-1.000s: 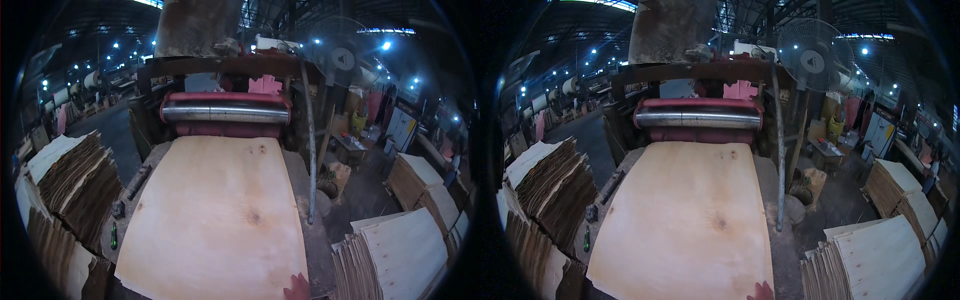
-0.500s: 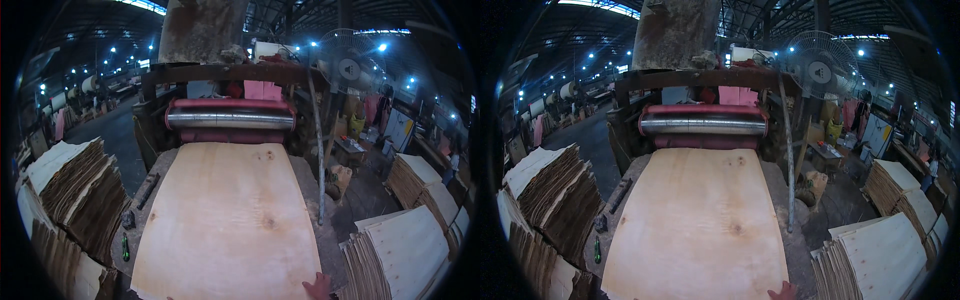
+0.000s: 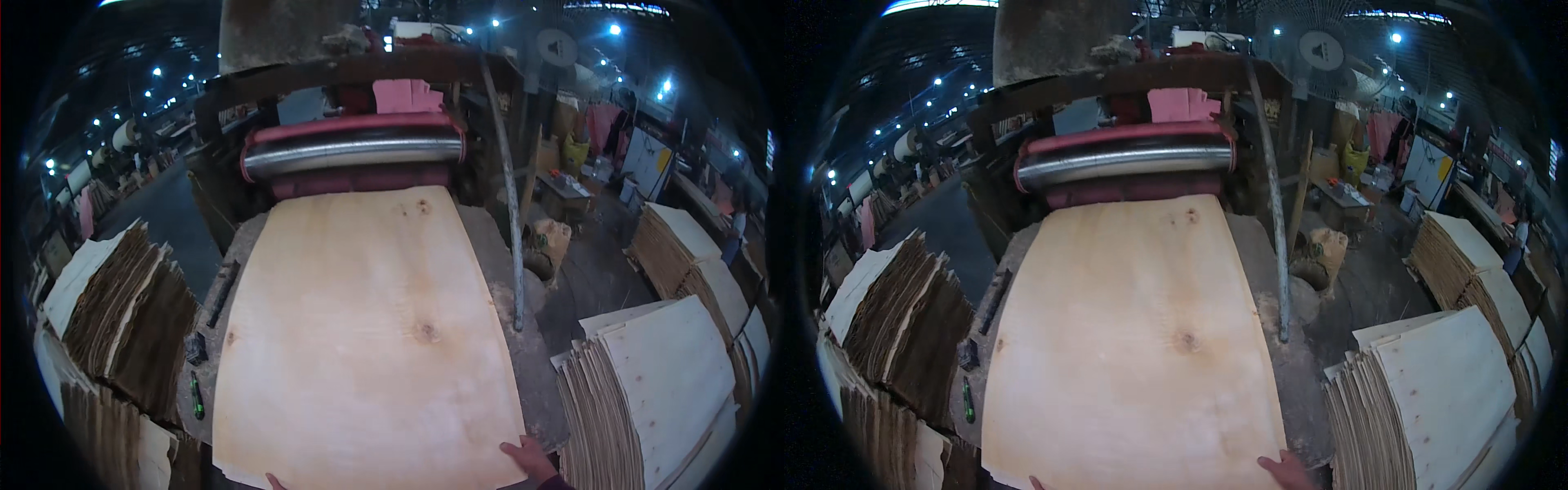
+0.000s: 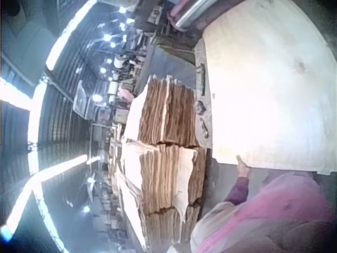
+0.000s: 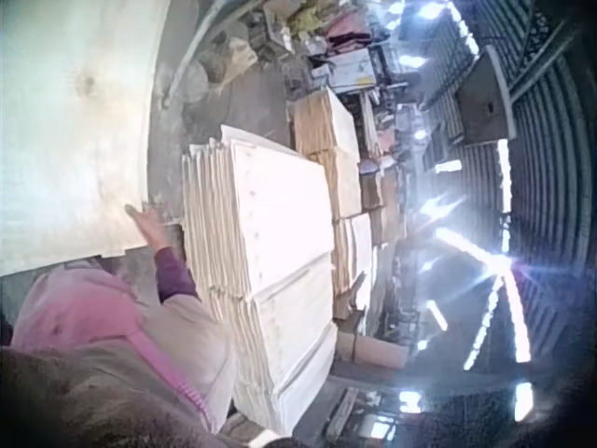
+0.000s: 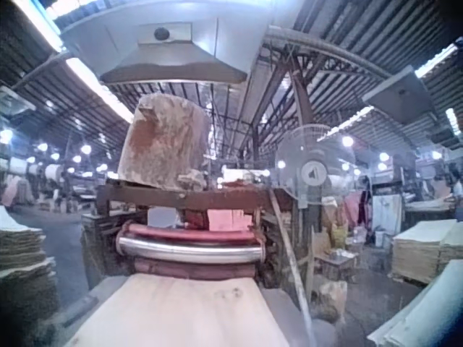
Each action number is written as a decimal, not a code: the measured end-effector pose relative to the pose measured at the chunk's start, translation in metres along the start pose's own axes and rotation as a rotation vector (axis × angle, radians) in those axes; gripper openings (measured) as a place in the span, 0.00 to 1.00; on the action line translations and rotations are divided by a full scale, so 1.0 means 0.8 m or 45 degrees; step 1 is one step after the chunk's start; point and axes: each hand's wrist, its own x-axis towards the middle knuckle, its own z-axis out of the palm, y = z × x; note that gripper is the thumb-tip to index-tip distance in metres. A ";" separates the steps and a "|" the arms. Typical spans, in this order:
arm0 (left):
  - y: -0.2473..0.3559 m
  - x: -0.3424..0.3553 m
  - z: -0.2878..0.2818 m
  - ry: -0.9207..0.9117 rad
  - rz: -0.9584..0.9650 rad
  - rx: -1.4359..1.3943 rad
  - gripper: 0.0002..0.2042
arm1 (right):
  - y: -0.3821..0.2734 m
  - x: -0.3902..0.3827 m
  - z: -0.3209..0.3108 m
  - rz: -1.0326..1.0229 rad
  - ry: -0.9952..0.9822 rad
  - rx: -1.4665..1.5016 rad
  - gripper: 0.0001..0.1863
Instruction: The person feeds large sheets of wood veneer through a motorized roller machine, aligning them one at a time and removing thin wood strips by hand.
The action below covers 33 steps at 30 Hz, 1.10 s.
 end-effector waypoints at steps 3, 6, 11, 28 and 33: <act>0.031 -0.052 0.043 0.093 -0.021 0.256 0.43 | 0.024 0.012 0.000 -0.093 0.155 -0.187 0.27; 0.021 -0.050 0.047 0.287 0.003 0.315 0.42 | 0.056 0.015 0.017 -0.291 0.418 -0.416 0.25; 0.001 -0.023 0.017 0.182 0.069 0.204 0.41 | 0.020 -0.014 0.016 -0.215 0.395 -0.404 0.24; 0.017 -0.032 0.031 0.217 0.055 0.298 0.41 | 0.025 0.003 0.009 -0.259 0.365 -0.319 0.29; -0.015 0.004 -0.013 0.188 0.129 0.241 0.41 | -0.003 -0.027 0.017 -0.152 0.303 -0.149 0.36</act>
